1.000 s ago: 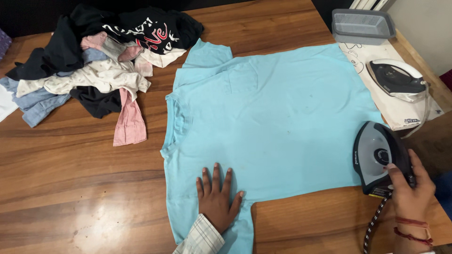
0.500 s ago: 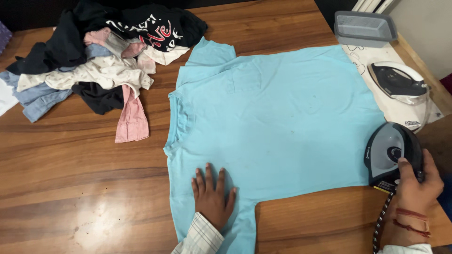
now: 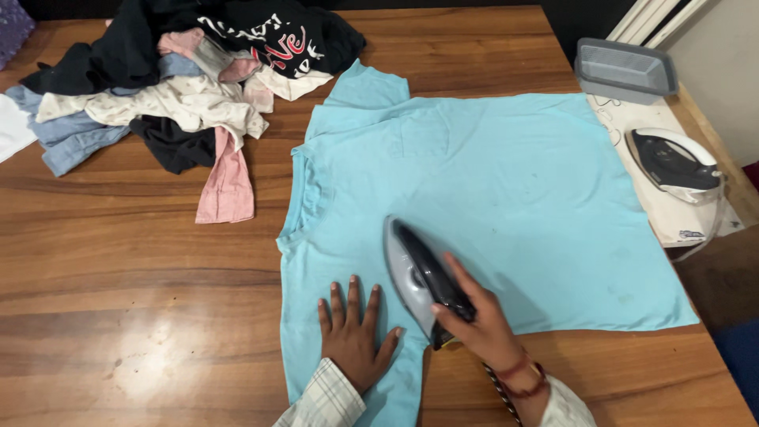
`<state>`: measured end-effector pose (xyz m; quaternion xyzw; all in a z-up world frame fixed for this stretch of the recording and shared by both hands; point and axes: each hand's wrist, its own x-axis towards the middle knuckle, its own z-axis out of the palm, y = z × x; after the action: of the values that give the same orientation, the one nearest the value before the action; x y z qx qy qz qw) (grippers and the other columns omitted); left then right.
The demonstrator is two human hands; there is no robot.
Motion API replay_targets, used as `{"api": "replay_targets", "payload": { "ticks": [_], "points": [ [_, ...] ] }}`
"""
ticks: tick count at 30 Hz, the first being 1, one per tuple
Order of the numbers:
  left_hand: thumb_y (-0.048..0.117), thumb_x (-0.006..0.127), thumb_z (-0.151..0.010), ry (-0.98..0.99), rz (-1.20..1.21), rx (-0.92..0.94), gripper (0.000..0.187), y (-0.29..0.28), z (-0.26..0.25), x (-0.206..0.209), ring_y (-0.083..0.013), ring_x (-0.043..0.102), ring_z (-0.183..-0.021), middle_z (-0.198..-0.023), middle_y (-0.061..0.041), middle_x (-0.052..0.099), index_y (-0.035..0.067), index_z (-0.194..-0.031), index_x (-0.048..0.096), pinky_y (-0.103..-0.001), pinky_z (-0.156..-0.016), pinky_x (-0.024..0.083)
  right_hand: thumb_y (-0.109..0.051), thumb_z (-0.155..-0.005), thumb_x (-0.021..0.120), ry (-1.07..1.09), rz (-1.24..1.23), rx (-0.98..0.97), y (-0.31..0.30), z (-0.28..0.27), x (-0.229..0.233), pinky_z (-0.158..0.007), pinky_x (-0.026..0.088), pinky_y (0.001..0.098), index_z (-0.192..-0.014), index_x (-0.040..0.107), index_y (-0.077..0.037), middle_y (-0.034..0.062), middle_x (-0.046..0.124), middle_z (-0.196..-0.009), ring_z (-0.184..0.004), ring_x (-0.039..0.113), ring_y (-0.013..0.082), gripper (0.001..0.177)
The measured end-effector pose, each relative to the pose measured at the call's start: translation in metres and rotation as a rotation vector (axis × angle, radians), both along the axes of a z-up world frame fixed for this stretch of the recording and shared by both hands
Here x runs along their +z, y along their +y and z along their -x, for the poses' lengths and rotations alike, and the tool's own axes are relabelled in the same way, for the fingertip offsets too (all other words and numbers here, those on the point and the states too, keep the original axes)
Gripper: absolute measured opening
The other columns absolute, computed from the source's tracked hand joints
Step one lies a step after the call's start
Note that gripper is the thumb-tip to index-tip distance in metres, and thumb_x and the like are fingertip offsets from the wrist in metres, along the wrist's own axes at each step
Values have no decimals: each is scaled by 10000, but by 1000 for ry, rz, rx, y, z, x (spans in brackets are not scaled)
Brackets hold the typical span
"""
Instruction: The person irons a light blue shirt laid flat on a wooden table. They use a handheld iron to smooth the fabric, moving it back and forth across the shirt's surface while holding it in place with the other hand.
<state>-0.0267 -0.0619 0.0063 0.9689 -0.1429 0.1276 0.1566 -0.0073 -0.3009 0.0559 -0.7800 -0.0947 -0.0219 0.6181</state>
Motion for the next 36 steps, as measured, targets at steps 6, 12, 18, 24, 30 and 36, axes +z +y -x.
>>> {"api": "replay_targets", "payload": {
  "ticks": [6,12,18,24,30,36],
  "points": [
    [585,516,-926,67,-44,-11,772,0,-2,2,-573,161,-1435,-1571,-311,250,81,-1501,412,-700,-1122,84,-92,-900,733,-79,47,-101,-3,-39,-4,-925,521,256,-1525,470,-19,111,674,-1344,-1098,632,121,682],
    [583,522,-920,84,-55,-4,775,-2,0,5,-578,171,-1426,-1571,-311,247,74,-1495,414,-705,-1117,90,-107,-909,716,-51,61,-296,-40,-63,-6,-901,539,251,-1515,487,-22,87,723,-1219,-1023,659,100,653],
    [568,569,-890,198,-118,-72,783,3,-10,34,-616,240,-1437,-1587,-321,293,83,-1489,431,-710,-1065,205,-90,-909,731,-75,4,-270,-68,-73,-13,-929,510,243,-1510,533,-2,88,700,-1262,-1061,627,96,639],
    [589,494,-980,607,-230,-67,736,-18,-76,49,-491,572,-1248,-1447,-257,502,105,-1532,459,-609,-1076,444,-52,-830,775,-30,44,-274,-67,-70,-6,-923,528,256,-1565,377,2,92,668,-1290,-1064,633,101,838],
    [601,442,-987,277,-156,-216,744,-94,-160,24,-593,223,-1444,-1620,-283,234,137,-1565,368,-728,-1117,211,-52,-807,808,-77,39,-214,-84,-47,-19,-938,525,271,-1621,308,-8,126,618,-1339,-1126,617,122,956],
    [698,373,-946,240,-143,-163,828,-123,-164,-7,-554,52,-1494,-1655,-240,121,184,-1588,278,-751,-1127,18,-102,-782,851,-57,87,-542,-160,-69,-36,-876,553,294,-1555,472,8,142,688,-1181,-995,647,147,868]
  ]
}}
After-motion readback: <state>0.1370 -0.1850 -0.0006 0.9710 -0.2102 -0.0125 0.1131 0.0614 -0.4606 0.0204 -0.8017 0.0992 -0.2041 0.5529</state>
